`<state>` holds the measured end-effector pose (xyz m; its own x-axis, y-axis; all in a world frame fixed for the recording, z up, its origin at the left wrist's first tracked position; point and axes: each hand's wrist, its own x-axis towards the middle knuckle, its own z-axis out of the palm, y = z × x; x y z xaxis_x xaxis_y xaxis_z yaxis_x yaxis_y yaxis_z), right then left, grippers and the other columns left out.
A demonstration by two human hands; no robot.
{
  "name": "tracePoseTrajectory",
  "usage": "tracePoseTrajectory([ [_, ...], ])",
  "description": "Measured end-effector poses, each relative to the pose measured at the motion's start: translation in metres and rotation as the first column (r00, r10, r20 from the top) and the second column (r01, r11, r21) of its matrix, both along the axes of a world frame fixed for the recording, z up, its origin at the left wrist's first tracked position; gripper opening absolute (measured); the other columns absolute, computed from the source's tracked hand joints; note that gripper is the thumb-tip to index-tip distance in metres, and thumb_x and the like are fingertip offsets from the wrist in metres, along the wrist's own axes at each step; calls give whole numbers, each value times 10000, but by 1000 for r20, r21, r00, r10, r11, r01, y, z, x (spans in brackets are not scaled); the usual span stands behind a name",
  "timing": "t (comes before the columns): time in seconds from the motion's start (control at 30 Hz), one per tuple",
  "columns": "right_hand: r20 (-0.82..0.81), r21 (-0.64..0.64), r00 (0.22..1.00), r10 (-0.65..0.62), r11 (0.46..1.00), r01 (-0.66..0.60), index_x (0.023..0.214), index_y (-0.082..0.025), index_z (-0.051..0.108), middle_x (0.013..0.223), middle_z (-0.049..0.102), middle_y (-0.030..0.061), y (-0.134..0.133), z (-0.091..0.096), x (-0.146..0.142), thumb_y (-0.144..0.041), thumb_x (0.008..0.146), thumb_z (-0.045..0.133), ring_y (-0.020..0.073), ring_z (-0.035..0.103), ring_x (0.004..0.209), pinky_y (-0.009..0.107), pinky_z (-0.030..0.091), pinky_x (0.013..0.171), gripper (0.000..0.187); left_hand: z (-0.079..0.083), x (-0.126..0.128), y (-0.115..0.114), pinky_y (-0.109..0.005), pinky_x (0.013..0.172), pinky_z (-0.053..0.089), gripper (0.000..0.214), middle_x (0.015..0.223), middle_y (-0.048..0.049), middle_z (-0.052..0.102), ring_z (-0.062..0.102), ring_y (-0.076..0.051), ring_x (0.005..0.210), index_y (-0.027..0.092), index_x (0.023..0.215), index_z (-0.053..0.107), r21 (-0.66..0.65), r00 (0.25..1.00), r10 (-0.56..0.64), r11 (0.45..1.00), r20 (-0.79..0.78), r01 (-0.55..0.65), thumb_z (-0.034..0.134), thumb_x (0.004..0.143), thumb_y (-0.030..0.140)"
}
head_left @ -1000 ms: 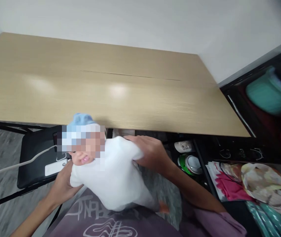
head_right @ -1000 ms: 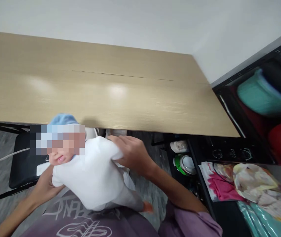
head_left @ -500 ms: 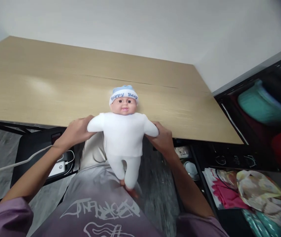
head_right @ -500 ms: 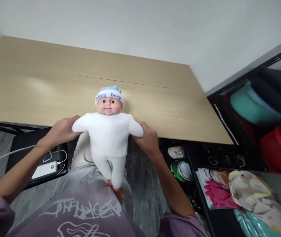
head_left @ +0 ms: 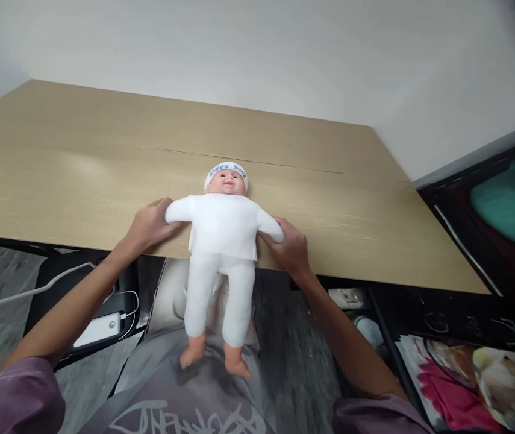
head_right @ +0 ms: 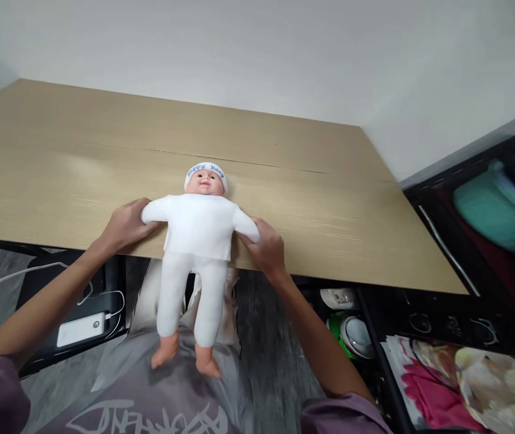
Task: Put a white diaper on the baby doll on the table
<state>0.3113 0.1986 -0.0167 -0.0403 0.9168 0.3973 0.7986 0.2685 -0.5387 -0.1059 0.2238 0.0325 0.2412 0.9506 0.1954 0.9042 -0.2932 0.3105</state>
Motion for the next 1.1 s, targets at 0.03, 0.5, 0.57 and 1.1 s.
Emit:
tracePoseTrajectory([
  [0.03, -1, 4, 1000, 8, 1000, -8, 1307, -244, 786, 1245, 872, 135, 10, -1, -1, -743, 1047, 657, 384, 823, 1114, 461, 625, 916, 578, -3, -1, 7, -410, 773, 472, 450, 1101, -161, 816, 749, -359, 1011, 190, 1162, 719, 20, 999, 5, 1000, -35, -4, 616, 1009, 601],
  [0.5, 45, 50, 999, 22, 998, -24, 1295, -197, 780, 1236, 862, 171, 168, -6, -20, -786, 1047, 623, 338, 794, 1092, 436, 605, 967, 658, -28, -16, 149, -502, 1108, 477, 832, 1374, -217, 767, 686, -426, 1265, 176, 1570, 650, 201, 997, 58, 978, -43, -48, 509, 1059, 817],
  [0.57, 53, 68, 998, 32, 997, -36, 1308, -173, 781, 1252, 857, 184, 193, -6, -23, -767, 1059, 615, 335, 791, 1107, 436, 597, 980, 665, -28, -16, 174, -492, 1118, 465, 824, 1399, -210, 762, 680, -417, 1273, 183, 1566, 654, 216, 998, 57, 975, -29, -49, 495, 1068, 820],
  [1.1, 153, 195, 988, 20, 979, -50, 1341, -226, 775, 1281, 847, 171, 359, -18, -1, -829, 1048, 613, 390, 773, 1159, 516, 607, 1026, 689, -40, -10, 336, -533, 1216, 341, 939, 1368, -171, 755, 644, -401, 1303, 219, 1485, 661, 275, 998, 67, 959, 4, -66, 465, 1000, 998],
])
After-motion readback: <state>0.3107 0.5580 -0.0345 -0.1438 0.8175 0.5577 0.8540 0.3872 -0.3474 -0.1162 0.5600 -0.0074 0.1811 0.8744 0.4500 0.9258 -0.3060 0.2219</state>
